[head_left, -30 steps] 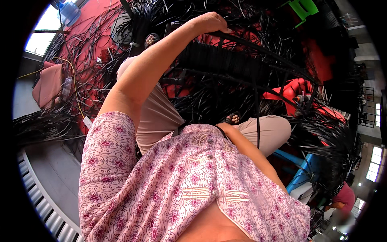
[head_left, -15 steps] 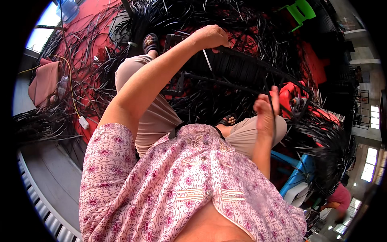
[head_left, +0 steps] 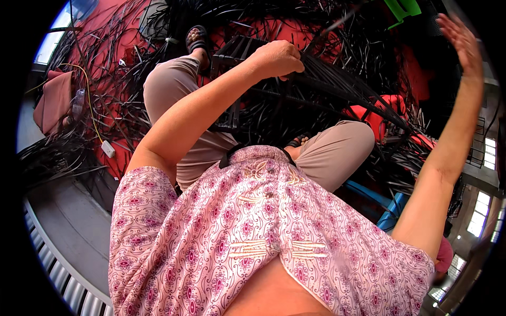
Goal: The person weaves black plastic strips through a metal furniture frame. They secure the strips using a pneumatic nail gun and trim excess material with scissors.
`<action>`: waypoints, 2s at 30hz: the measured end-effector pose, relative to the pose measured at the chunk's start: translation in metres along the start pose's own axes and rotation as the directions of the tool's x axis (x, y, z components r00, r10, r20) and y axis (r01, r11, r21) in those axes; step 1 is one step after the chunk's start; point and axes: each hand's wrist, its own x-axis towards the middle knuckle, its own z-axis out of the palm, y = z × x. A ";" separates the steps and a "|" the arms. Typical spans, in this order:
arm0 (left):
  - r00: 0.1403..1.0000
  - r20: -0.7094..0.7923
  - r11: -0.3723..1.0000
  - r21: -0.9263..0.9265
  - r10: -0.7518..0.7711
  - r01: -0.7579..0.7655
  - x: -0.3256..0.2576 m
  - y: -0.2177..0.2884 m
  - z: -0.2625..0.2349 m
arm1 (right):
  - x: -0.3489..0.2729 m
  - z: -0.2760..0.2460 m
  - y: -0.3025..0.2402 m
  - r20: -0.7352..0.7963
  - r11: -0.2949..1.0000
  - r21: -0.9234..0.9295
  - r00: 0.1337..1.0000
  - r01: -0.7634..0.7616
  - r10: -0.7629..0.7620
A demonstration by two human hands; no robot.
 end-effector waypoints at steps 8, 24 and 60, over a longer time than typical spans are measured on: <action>0.958 0.260 0.987 -0.074 -0.121 0.144 0.019 0.001 -0.030 | -0.180 0.278 0.046 0.350 0.969 -0.215 0.936 0.126 -0.044; 0.973 0.181 0.989 -0.027 -0.142 0.149 0.085 -0.021 -0.063 | -0.221 0.328 0.086 0.097 0.772 -0.425 0.872 0.472 -0.480; 0.754 -0.275 0.683 0.667 0.597 -0.298 0.184 -0.142 -0.189 | -0.098 0.200 0.024 -0.072 0.919 -0.372 0.983 0.131 -0.169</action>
